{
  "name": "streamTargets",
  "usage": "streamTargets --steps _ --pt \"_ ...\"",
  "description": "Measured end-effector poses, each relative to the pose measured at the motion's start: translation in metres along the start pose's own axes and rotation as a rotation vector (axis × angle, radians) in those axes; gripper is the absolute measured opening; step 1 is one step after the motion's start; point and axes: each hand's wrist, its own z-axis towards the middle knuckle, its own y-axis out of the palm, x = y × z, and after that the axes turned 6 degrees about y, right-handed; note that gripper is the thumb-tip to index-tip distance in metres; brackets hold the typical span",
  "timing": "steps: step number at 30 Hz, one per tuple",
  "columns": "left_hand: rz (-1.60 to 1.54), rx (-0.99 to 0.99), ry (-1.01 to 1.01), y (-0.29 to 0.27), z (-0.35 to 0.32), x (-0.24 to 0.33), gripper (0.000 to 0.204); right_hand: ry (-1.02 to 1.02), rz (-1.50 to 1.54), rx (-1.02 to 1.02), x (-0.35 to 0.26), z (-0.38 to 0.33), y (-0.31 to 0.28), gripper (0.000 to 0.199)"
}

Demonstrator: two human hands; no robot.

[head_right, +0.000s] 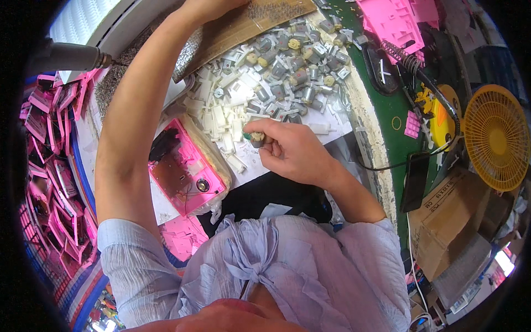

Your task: Assembling internal components and screwing together pink plastic device housings using a power screwdriver and soldering iron.

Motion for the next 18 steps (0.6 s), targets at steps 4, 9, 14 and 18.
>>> streamTargets --steps 4,9,14,18 --pt "-0.015 0.040 -0.004 0.011 0.010 0.007 0.017 0.017 0.004 0.030 0.003 -0.006 -0.003 0.041" --pt "-0.002 -0.007 -0.001 0.001 0.002 0.015 0.016 0.047 -0.010 0.001 0.001 -0.009 -0.007 0.040" --pt "0.020 0.062 0.084 0.010 -0.008 0.020 0.016 0.022 -0.022 -0.024 -0.001 -0.006 -0.007 0.040" --pt "0.065 0.036 0.047 0.011 -0.007 0.022 0.019 0.017 -0.021 -0.014 -0.002 -0.006 -0.008 0.040"
